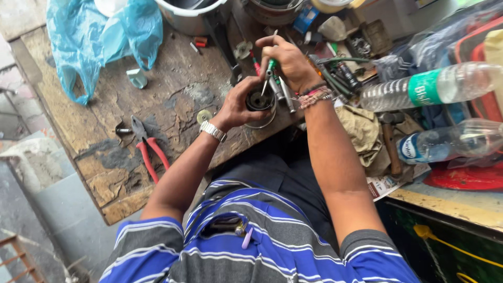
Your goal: The person uses a screwdriver and a metal rod to work on a small cylindrical appliance component on a cluttered workbench. They repeatedly insert and remove the metal rod, adjust the component, and handle the screwdriver throughout the clip.
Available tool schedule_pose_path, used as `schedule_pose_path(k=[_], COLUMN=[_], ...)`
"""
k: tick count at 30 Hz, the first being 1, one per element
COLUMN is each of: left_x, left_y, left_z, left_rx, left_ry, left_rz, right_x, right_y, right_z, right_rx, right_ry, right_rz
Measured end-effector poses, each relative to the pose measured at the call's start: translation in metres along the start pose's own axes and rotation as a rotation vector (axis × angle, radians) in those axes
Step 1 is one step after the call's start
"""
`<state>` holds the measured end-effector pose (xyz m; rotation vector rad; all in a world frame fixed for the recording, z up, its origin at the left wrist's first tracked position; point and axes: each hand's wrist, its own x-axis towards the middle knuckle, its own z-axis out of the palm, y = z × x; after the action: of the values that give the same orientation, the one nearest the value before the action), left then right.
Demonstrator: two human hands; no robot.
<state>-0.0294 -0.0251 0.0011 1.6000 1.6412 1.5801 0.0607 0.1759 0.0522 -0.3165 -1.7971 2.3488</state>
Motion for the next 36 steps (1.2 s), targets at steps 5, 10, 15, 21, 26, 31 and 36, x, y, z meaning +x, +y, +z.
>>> schedule_pose_path(k=[5, 10, 15, 21, 26, 31, 36], left_x=[0.004, 0.001, 0.004, 0.007, 0.01, 0.009, 0.003], left_y=[0.003, 0.003, 0.005, 0.011, 0.003, -0.007, -0.035], left_z=[0.005, 0.005, 0.005, 0.003, -0.004, -0.003, 0.012], left_rx=[0.03, 0.061, 0.063, 0.017, 0.084, -0.115, -0.066], left_ry=[0.035, 0.054, 0.025, 0.053, -0.036, -0.09, -0.067], left_rz=[-0.001, 0.026, -0.04, 0.024, -0.002, -0.06, -0.169], right_x=[-0.006, -0.03, -0.034, -0.037, -0.029, -0.003, -0.02], right_y=[0.007, 0.048, 0.05, 0.028, -0.019, -0.072, -0.067], right_z=[0.018, 0.042, 0.053, 0.053, 0.02, 0.025, 0.095], right_rx=[-0.237, -0.048, -0.253, -0.199, -0.66, -1.519, -1.941], right_ry=[0.28, 0.416, 0.352, 0.264, -0.149, -0.496, -0.313], right_rz=[0.028, -0.212, -0.344, -0.273, 0.008, -0.255, 0.047])
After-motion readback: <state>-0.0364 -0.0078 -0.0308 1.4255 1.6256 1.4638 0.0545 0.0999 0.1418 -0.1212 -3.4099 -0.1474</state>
